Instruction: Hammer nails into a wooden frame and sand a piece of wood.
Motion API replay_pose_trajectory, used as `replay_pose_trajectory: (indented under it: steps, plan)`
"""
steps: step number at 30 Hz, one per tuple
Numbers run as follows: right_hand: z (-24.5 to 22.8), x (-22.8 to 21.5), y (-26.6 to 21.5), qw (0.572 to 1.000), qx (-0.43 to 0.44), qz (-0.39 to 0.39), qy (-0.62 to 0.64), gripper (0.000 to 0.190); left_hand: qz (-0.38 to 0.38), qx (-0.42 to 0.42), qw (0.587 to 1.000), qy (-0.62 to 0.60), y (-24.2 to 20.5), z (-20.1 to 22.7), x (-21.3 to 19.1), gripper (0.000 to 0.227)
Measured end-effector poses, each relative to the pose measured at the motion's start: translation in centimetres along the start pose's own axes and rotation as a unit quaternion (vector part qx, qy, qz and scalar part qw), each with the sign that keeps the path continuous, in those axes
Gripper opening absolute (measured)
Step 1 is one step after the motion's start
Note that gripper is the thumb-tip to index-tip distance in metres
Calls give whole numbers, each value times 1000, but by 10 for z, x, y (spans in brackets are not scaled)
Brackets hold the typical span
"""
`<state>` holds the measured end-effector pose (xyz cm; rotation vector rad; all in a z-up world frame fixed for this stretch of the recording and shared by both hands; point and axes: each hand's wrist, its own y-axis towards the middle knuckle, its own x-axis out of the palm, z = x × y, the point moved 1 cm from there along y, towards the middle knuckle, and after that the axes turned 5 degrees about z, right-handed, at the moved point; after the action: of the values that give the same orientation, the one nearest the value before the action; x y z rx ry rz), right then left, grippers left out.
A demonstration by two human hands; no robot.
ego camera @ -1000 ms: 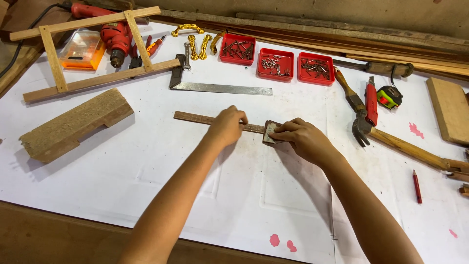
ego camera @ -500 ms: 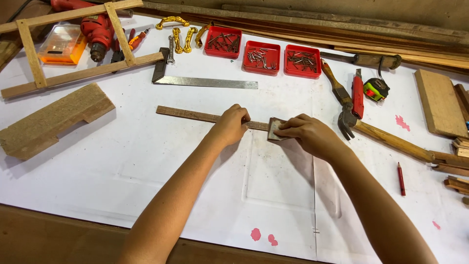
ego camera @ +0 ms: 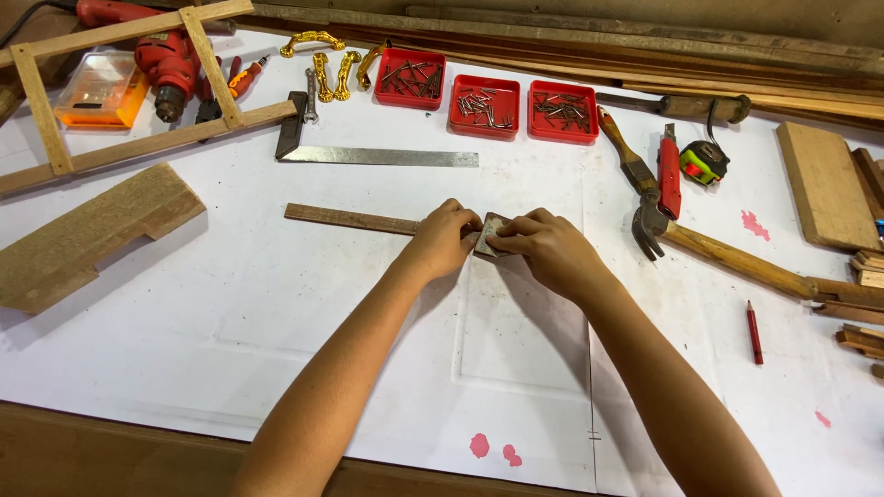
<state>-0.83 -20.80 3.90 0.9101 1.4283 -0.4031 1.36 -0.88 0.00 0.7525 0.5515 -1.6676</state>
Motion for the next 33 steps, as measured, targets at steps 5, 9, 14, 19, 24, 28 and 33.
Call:
replay_pose_trajectory:
  steps: [5,9,14,19,24,28,33]
  plan:
    - [3,-9,-5,1000,-11,4,20,45,-13,-17,1000,-17,-3,1,-4,22]
    - [25,-22,-21,1000,-13,-25,10,45,-22,-7,1000,12,-1,6,-6,24]
    - [38,-32,-40,999,8,-41,-3,44,-41,-5,997,65,4,8,9,33]
    - [26,-21,-28,1000,-1,-18,-10,42,-70,-19,994,79,8,16,12,39]
    - [7,-13,-10,1000,-6,7,4,42,-69,-31,994,75,13,8,13,35]
    - [16,-15,-17,1000,-19,18,9,43,-67,-28,995,63,14,5,15,31]
    - [29,-30,-31,999,2,-33,2,41,-58,-29,997,51,11,4,15,27]
